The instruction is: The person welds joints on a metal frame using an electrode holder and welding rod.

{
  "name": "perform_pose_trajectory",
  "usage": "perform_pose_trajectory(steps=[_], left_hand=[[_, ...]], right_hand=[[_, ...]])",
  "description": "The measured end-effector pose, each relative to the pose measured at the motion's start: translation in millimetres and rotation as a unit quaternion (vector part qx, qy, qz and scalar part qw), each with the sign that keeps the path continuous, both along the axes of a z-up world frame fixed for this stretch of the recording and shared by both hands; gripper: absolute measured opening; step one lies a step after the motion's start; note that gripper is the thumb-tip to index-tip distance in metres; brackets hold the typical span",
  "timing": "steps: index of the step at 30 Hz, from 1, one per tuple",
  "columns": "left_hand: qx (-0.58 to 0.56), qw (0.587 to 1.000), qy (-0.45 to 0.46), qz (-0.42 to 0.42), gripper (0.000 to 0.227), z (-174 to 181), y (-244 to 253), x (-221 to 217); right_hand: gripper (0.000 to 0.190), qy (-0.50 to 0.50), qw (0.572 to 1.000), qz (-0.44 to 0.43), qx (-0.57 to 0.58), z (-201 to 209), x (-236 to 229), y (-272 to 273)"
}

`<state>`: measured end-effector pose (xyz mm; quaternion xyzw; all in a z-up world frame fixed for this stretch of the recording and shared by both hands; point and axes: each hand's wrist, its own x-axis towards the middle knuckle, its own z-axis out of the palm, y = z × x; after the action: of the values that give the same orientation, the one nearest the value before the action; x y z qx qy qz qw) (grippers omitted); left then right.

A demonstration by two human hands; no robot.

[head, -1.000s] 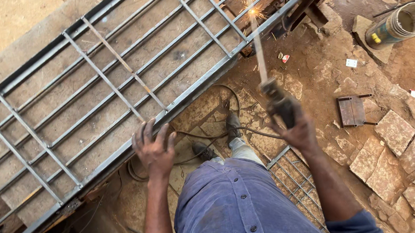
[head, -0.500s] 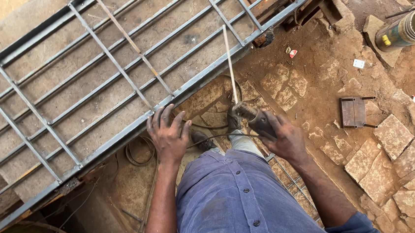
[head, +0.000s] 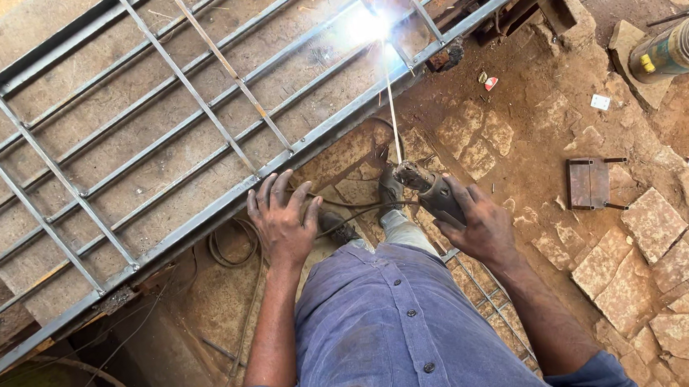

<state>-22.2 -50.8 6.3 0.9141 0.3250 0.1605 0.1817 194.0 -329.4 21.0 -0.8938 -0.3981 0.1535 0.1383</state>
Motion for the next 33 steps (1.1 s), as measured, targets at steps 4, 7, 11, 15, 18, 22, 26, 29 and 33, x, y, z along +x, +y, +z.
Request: perform_pose_trajectory(steps=[4, 7, 11, 15, 18, 22, 26, 29, 33], left_hand=[[0.011, 1.0, 0.009, -0.012, 0.034, -11, 3, -1], [-0.031, 0.998, 0.037, -0.042, 0.032, -23, 1, 0], [-0.062, 0.993, 0.027, -0.094, 0.034, -22, -10, 3], [-0.072, 0.99, 0.01, -0.123, 0.029, -20, -19, 5], [-0.071, 0.989, 0.015, -0.128, 0.03, -19, -24, 5], [-0.078, 0.988, 0.034, -0.126, 0.03, -20, -24, 2], [-0.075, 0.988, 0.042, -0.128, 0.03, -18, -20, 2], [-0.073, 0.989, 0.041, -0.12, 0.031, -21, -18, 2], [-0.078, 0.988, 0.076, -0.114, 0.033, -30, -16, 1]], right_hand=[[0.095, 0.0, 1.0, 0.002, 0.016, -1, 0, -2], [0.093, -0.007, 1.0, 0.007, 0.022, -2, 1, -2], [0.091, -0.015, 0.997, 0.025, 0.066, -4, 3, -2], [0.093, -0.004, 0.997, 0.024, 0.073, 1, 4, -3], [0.094, -0.03, 0.997, 0.04, 0.059, 4, 5, 0], [0.095, -0.012, 0.999, 0.03, 0.041, 5, 6, -2], [0.097, -0.032, 0.997, 0.035, 0.061, 6, 6, -1], [0.1, -0.033, 0.999, 0.026, 0.029, 4, 10, -2], [0.097, -0.016, 1.0, 0.01, 0.003, -3, 9, -5]])
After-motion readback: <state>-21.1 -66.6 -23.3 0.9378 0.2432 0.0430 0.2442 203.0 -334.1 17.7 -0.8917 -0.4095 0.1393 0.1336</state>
